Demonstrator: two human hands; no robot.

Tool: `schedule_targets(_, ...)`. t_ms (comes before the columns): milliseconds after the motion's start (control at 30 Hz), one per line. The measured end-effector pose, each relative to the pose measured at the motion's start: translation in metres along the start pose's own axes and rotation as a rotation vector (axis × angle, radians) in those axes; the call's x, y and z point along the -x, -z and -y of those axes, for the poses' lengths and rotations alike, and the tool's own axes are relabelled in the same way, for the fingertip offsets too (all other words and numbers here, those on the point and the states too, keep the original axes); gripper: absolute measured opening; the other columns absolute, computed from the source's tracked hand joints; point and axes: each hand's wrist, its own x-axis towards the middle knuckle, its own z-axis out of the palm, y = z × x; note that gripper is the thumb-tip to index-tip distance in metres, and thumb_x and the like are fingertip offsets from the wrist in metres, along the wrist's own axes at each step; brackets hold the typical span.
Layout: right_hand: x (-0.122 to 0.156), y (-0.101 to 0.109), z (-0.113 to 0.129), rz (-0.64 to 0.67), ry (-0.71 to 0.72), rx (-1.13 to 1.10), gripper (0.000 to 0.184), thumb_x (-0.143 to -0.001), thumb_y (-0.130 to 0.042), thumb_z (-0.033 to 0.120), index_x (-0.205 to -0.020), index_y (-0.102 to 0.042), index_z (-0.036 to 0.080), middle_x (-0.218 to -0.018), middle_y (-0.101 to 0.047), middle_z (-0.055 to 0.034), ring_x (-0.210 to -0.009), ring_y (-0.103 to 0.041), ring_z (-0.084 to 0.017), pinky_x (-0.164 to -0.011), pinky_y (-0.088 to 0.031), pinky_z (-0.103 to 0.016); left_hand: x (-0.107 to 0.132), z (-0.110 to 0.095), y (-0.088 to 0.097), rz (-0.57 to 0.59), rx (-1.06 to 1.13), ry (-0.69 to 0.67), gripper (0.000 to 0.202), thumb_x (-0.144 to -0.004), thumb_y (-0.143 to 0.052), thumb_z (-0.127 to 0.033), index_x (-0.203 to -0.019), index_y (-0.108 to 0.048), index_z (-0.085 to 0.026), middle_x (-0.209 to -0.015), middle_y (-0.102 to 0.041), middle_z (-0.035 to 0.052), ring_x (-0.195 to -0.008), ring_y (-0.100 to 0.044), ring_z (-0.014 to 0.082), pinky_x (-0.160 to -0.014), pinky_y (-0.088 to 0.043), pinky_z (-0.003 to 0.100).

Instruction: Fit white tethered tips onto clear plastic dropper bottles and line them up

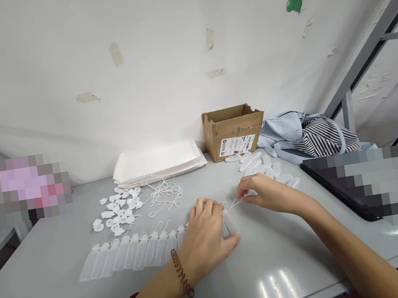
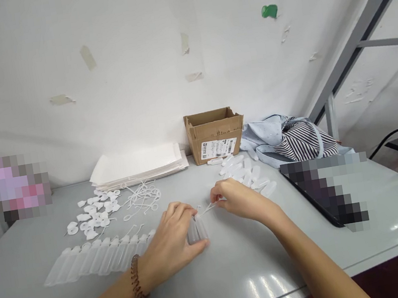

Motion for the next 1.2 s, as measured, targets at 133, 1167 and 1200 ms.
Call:
schedule_targets(133,0.0,0.002,-0.003,-0.013,-0.012,0.017,0.019,-0.075,-0.054,0.008,-0.083,-0.068,0.018,-0.088,-0.067,-0.0069,-0.084,-0.061,-0.023,-0.077,-0.044,-0.034,0.001,0.0,-0.001,-0.002,-0.005,0.003,0.035,-0.072,-0.066,-0.032,-0.101,-0.057,-0.014,-0.104,-0.059,0.0121,-0.103,-0.047,0.031,-0.085,-0.045,0.047)
schedule_targets(1167,0.015,0.023,-0.041,0.059,-0.337,0.198,0.005,-0.058,-0.064,0.013,-0.058,-0.065,0.019,-0.07,-0.064,-0.0063,-0.066,-0.058,-0.021,-0.055,-0.04,-0.028,0.027,0.125,0.09,-0.081,0.006,0.507,0.022,-0.072,-0.051,-0.036,-0.073,-0.067,-0.021,-0.08,-0.073,0.0038,-0.083,-0.064,0.026,-0.073,-0.046,0.032)
schedule_targets(1200,0.015,0.024,-0.039,0.066,-0.326,0.196,0.004,-0.059,-0.064,0.014,-0.06,-0.065,0.019,-0.07,-0.064,-0.0062,-0.067,-0.058,-0.021,-0.055,-0.041,-0.028,0.028,0.125,0.089,-0.063,0.013,0.501,0.021,-0.071,-0.053,-0.036,-0.072,-0.068,-0.022,-0.078,-0.073,0.0032,-0.082,-0.065,0.0255,-0.071,-0.046,0.031)
